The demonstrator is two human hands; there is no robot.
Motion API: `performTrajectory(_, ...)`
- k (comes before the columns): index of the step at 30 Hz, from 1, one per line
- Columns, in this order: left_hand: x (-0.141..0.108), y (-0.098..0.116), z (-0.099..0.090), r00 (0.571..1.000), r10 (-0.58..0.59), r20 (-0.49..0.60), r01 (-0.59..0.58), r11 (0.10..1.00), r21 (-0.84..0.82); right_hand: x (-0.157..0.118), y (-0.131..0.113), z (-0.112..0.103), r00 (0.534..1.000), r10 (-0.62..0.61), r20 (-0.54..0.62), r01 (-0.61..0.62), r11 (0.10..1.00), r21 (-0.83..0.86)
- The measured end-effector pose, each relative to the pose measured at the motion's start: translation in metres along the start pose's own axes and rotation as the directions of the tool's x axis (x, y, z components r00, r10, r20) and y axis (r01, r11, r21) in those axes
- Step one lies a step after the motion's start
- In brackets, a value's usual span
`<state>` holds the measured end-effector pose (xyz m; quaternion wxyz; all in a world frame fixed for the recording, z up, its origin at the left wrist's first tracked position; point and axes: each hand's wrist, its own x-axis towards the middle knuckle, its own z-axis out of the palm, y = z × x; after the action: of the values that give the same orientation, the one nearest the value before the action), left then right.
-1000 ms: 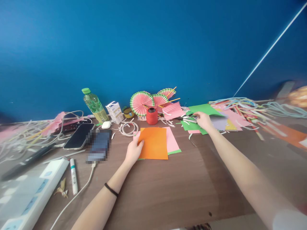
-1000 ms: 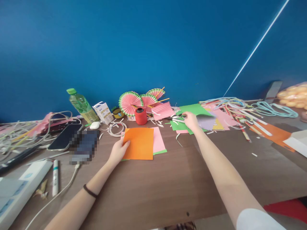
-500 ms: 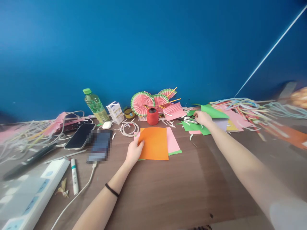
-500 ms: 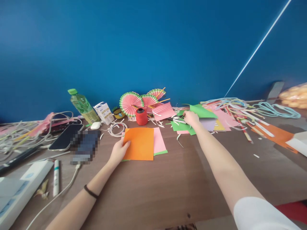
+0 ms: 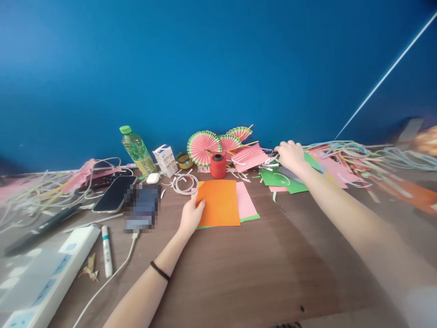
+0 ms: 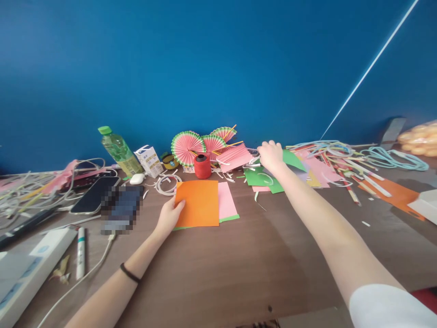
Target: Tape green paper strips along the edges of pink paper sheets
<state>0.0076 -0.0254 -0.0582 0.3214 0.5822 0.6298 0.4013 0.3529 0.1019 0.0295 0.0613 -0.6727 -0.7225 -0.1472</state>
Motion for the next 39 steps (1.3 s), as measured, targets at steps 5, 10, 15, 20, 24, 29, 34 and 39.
performTrajectory(5,-0.001,0.002,-0.001,1.000,-0.018,-0.016,0.018,1.000,-0.010,-0.002,0.005,-0.023,0.988,0.043,-0.149,-0.033,0.997,0.066)
performTrajectory(10,-0.003,0.007,-0.002,0.999,-0.039,-0.022,0.039,0.999,-0.016,-0.007,0.008,-0.038,0.963,0.130,-0.235,-0.106,0.988,0.113)
performTrajectory(15,-0.004,0.007,-0.002,0.999,-0.038,-0.038,0.036,0.999,-0.033,-0.011,0.014,-0.043,0.950,0.220,-0.222,-0.185,0.968,0.169)
performTrajectory(20,-0.004,0.007,-0.002,0.998,-0.035,-0.043,0.034,0.999,-0.031,-0.010,0.023,-0.037,0.946,0.286,-0.152,-0.257,0.948,0.185)
performTrajectory(24,-0.003,0.007,-0.002,0.998,-0.041,-0.043,0.040,0.999,-0.024,-0.009,0.026,-0.034,0.939,0.325,-0.115,-0.256,0.880,0.399)
performTrajectory(29,-0.004,0.007,-0.002,0.999,-0.038,-0.030,0.036,0.998,-0.050,-0.011,0.024,-0.035,0.833,0.495,0.249,-0.444,0.329,0.833)
performTrajectory(34,-0.001,0.010,-0.002,0.997,-0.043,-0.061,0.034,0.991,-0.130,-0.018,0.017,-0.025,0.830,0.377,0.411,-0.454,0.027,0.891)
performTrajectory(39,0.006,0.012,-0.009,0.987,-0.020,-0.162,-0.017,0.974,-0.228,-0.030,-0.007,-0.002,0.857,0.209,0.471,-0.425,-0.233,0.875)
